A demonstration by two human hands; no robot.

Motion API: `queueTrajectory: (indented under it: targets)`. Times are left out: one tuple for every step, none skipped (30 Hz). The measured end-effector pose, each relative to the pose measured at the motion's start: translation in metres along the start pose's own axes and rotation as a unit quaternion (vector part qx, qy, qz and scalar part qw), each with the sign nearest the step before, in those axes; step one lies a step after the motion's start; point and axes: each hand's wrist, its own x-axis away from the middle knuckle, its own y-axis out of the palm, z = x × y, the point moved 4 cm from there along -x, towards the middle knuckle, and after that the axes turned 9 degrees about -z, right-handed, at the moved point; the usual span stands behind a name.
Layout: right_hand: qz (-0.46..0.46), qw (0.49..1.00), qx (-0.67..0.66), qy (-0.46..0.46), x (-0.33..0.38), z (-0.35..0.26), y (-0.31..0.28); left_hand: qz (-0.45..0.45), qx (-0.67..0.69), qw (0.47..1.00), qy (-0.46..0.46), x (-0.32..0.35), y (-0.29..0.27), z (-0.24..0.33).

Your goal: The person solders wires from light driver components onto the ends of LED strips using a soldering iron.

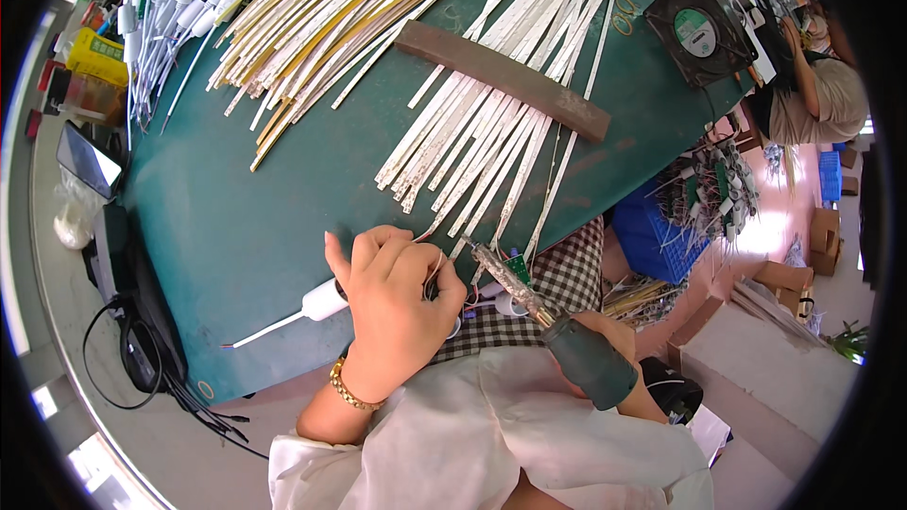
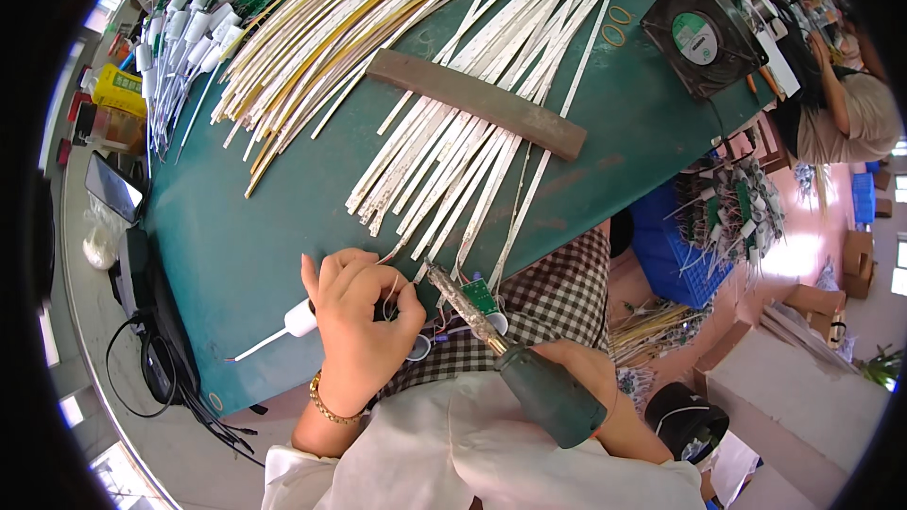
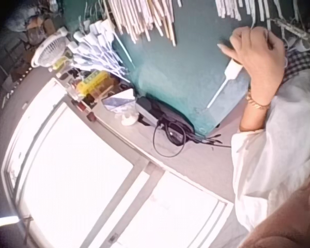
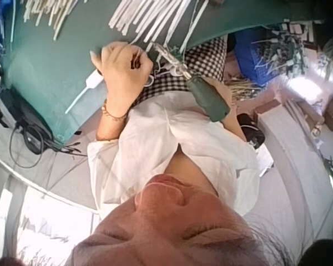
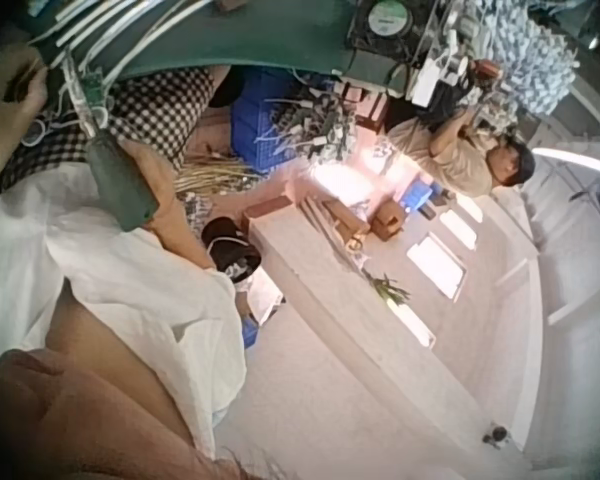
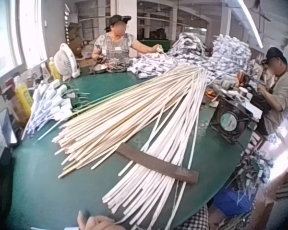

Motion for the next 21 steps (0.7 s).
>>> queueTrajectory:
  targets:
    - [0.004, 1.0, 0.019, 0.006, -0.001, -0.002, 0.0, 0.016, 0.013, 1.0, -0.006, 0.001, -0.001, 0.0]
    - [0.007, 0.999, 0.037, 0.012, -0.002, -0.003, 0.001, 0.015, 0.013, 1.0, -0.006, 0.002, -0.001, 0.0]
    - [0.007, 0.999, 0.037, 0.013, -0.002, -0.005, 0.001, 0.019, 0.029, 0.999, -0.015, 0.003, -0.001, -0.001]
    - [0.014, 0.999, 0.031, 0.013, -0.003, -0.006, 0.0, 0.022, 0.044, 0.998, -0.024, 0.004, -0.002, -0.002]
    - [0.02, 0.999, 0.026, 0.014, -0.004, -0.007, 0.0, 0.022, 0.045, 0.998, -0.024, 0.004, -0.003, -0.001]
    - [0.02, 0.999, 0.026, 0.015, -0.003, -0.007, 0.0, 0.006, 0.041, 0.999, -0.025, 0.004, -0.003, 0.0]
    - [0.016, 0.999, 0.04, 0.016, -0.003, -0.007, 0.001, -0.009, 0.036, 0.999, -0.025, 0.004, -0.003, 0.001]
    - [0.012, 0.998, 0.055, 0.017, -0.002, -0.007, 0.001, -0.009, 0.036, 0.999, -0.026, 0.004, -0.003, 0.002]
    - [0.011, 0.998, 0.055, 0.017, -0.001, -0.005, 0.001, -0.006, 0.01, 1.0, -0.025, 0.004, -0.003, 0.005]
    - [-0.005, 0.997, 0.082, 0.012, 0.001, -0.002, 0.004, -0.003, -0.017, 1.0, -0.024, 0.004, -0.003, 0.007]
    - [-0.021, 0.994, 0.108, 0.007, 0.003, 0.001, 0.006, -0.003, -0.017, 1.0, -0.024, 0.004, -0.001, 0.009]
    - [-0.021, 0.994, 0.107, 0.007, 0.003, 0.002, 0.006, 0.009, -0.033, 0.999, -0.023, 0.003, -0.001, 0.01]
    - [-0.02, 0.994, 0.108, 0.003, 0.004, 0.002, 0.006, 0.022, -0.048, 0.998, -0.021, 0.003, -0.001, 0.011]
    - [-0.018, 0.994, 0.11, 0.0, 0.004, 0.003, 0.006, 0.021, -0.047, 0.998, -0.02, 0.003, 0.0, 0.011]
    - [-0.017, 0.994, 0.11, 0.001, 0.005, 0.005, 0.008, 0.019, -0.051, 0.998, -0.02, 0.003, 0.0, 0.011]
    - [-0.005, 0.997, 0.077, 0.004, 0.006, 0.008, 0.009, 0.017, -0.054, 0.998, -0.02, 0.003, 0.001, 0.012]
    - [0.007, 0.999, 0.043, 0.006, 0.006, 0.009, 0.01, 0.016, -0.055, 0.998, -0.02, 0.003, 0.001, 0.011]
    - [0.008, 0.999, 0.042, 0.007, 0.002, 0.007, 0.007, 0.008, -0.048, 0.999, -0.023, 0.004, 0.002, 0.01]
    - [0.004, 0.998, -0.053, -0.019, -0.007, 0.002, 0.0, 0.0, -0.042, 0.999, -0.026, 0.004, 0.002, 0.008]
    - [0.0, 0.988, -0.146, -0.045, -0.012, -0.002, -0.004, 0.0, -0.041, 0.999, -0.025, 0.003, 0.002, 0.008]
    - [0.001, 0.988, -0.146, -0.045, -0.011, -0.001, -0.004, -0.008, -0.038, 0.999, -0.025, 0.003, 0.002, 0.007]
